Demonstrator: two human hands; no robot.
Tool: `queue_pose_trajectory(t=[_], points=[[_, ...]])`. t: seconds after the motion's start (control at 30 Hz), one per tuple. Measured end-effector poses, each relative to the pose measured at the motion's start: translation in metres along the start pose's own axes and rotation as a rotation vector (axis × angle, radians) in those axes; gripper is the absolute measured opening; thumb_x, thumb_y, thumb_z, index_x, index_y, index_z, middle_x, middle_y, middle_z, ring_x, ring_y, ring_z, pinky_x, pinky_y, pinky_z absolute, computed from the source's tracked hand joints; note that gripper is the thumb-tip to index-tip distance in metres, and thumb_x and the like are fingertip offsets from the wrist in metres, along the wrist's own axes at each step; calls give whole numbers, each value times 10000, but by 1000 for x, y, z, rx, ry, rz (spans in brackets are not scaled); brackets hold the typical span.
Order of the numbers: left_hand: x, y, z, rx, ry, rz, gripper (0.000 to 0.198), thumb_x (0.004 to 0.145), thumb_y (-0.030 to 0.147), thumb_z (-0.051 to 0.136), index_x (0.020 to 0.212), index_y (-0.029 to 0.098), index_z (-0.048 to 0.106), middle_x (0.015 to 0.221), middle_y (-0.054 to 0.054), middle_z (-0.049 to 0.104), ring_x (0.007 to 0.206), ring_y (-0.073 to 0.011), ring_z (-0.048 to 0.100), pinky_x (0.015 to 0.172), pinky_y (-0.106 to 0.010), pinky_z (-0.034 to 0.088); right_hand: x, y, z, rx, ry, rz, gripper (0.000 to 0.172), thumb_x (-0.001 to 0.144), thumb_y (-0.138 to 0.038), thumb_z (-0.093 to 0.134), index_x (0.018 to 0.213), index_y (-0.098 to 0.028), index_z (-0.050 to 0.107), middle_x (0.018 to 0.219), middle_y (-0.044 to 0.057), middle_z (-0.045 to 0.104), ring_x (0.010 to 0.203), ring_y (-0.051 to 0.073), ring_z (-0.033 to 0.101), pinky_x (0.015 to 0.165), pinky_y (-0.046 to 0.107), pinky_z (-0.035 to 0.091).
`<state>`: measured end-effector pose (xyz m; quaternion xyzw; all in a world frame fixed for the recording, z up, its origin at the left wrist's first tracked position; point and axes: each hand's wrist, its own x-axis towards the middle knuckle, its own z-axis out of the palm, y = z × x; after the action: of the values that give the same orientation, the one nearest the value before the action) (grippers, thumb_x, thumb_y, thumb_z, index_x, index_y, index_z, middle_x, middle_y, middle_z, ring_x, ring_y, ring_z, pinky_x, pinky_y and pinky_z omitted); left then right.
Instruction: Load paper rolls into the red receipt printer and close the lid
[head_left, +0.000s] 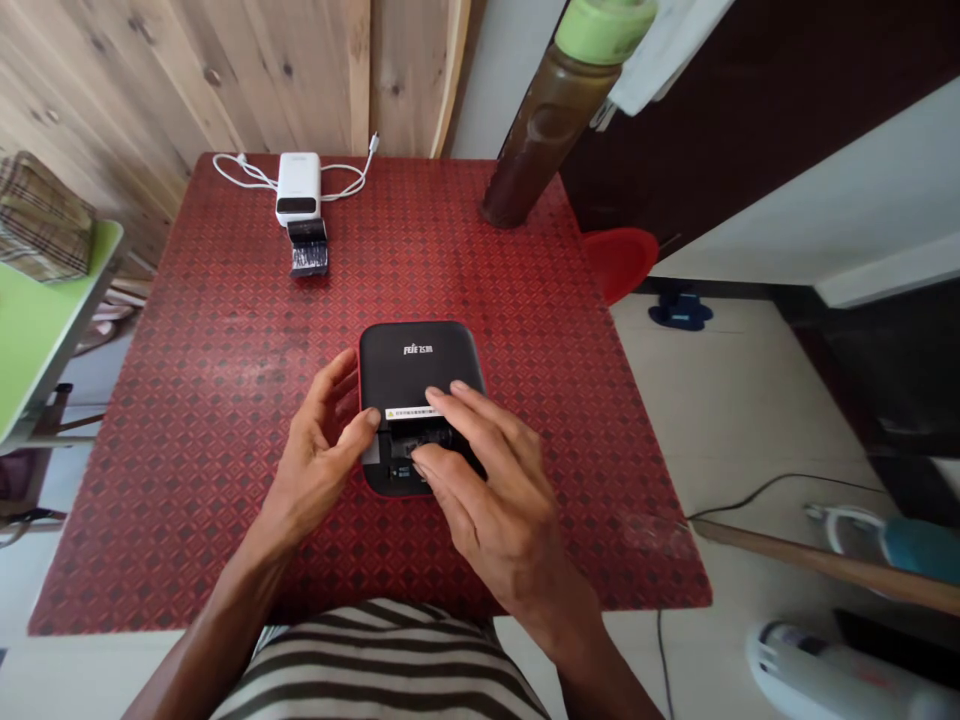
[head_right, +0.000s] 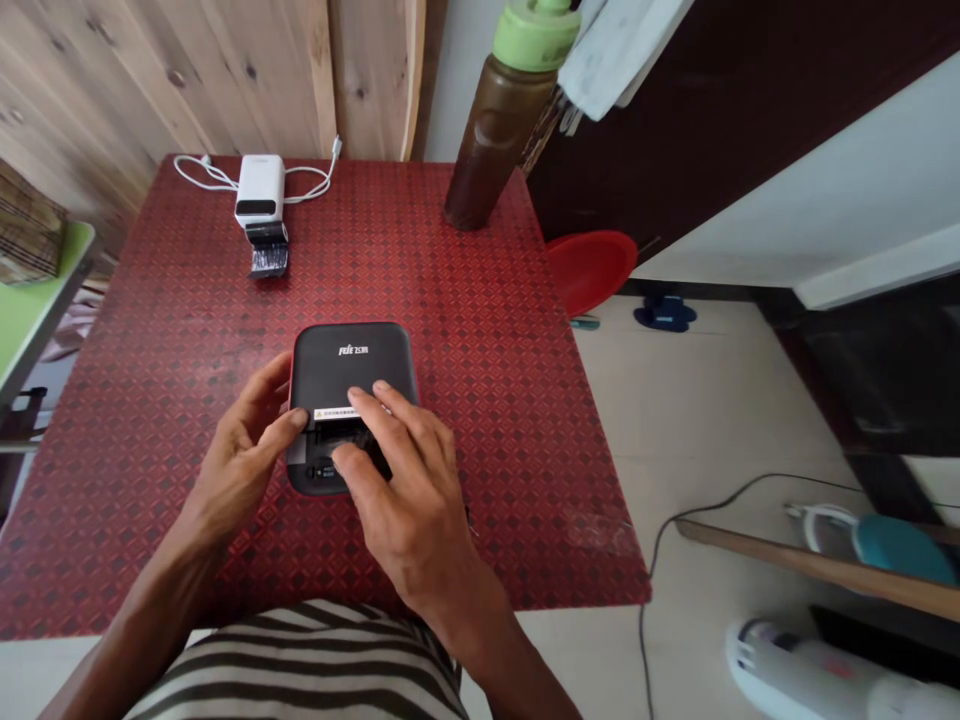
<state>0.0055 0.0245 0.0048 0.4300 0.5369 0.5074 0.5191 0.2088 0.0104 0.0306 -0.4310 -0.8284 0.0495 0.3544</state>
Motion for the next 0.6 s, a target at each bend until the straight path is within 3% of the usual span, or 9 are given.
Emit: queue_pose_trajectory(t=[0.2, 0.43, 0.6], points=[[-1, -2, -2, 1, -20, 6, 627, 1035, 468, 814, 1609, 299, 626, 1724, -113, 620, 1601, -350, 589, 1333, -546, 488, 7, 0, 0, 24, -43, 6, 289, 1112, -111, 654, 1375, -216, 713, 1347, 116, 871, 1330, 308, 810, 1111, 502, 661], [-2, -1, -1, -16, -36, 22, 593, 1061, 423, 799, 1614, 299, 625, 1720, -99, 626, 1591, -320, 600, 1340, -525, 481, 8, -1, -2, 5, -74, 25, 307, 1135, -172, 655, 1441, -147, 665, 1329, 153, 871, 1286, 303, 828, 1071, 473, 689], [-1, -4, -1, -25, 3, -17, 608, 1006, 476, 852, 1561, 308, 669, 1645, -100, 698, 1510, -361, 674, 1224, -542, 591, 4, 2, -1, 61, -65, 37, 342, 1128, -162, 658, 1470, -156, 656, 1371, 145, 857, 1327, 306, 809, 1112, 492, 689]])
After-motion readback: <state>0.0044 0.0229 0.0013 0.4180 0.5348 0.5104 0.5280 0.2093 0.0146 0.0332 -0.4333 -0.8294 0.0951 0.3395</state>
